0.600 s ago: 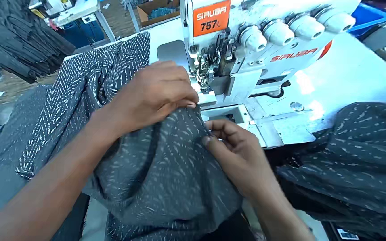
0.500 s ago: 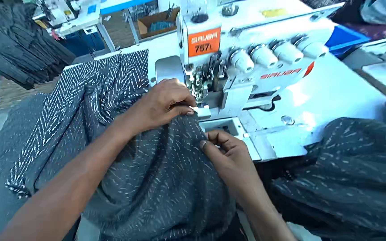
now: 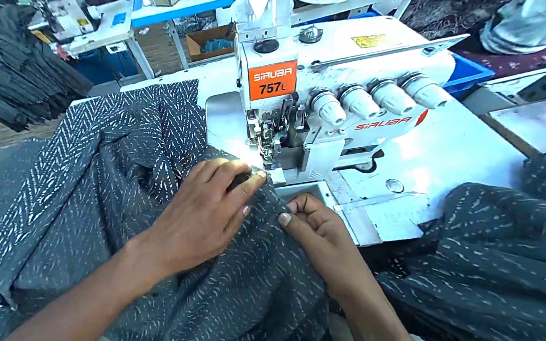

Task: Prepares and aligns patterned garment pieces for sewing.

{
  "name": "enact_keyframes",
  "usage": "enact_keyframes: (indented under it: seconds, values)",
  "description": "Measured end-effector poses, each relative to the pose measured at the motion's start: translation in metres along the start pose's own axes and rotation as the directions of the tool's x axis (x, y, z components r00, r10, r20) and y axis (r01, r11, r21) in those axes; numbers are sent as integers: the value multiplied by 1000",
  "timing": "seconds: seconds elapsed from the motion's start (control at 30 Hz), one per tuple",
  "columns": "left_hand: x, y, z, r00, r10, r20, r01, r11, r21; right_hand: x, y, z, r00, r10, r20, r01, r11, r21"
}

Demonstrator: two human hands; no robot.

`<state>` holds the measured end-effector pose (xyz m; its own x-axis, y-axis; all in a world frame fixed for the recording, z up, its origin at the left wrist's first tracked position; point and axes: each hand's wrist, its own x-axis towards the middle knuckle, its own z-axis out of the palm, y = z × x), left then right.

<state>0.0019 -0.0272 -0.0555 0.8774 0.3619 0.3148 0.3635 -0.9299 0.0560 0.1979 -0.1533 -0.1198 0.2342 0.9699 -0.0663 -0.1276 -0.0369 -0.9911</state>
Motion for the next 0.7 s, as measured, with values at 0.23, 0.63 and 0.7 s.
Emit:
enact_keyframes:
  seconds: [0.23, 0.63, 0.7]
  values:
    - [12, -8, 7, 999, 33, -3, -33, 995, -99, 4, 0, -13, 998, 34, 54, -45, 977, 207]
    - [13, -25, 9, 999, -11, -50, -3, 960, -281, 18, -4, -8, 999, 45, 24, -49, 976, 213]
    - [13, -28, 8, 999, 0, -53, -17, 951, -310, 18, -3, -5, 999, 39, -10, -36, 978, 204]
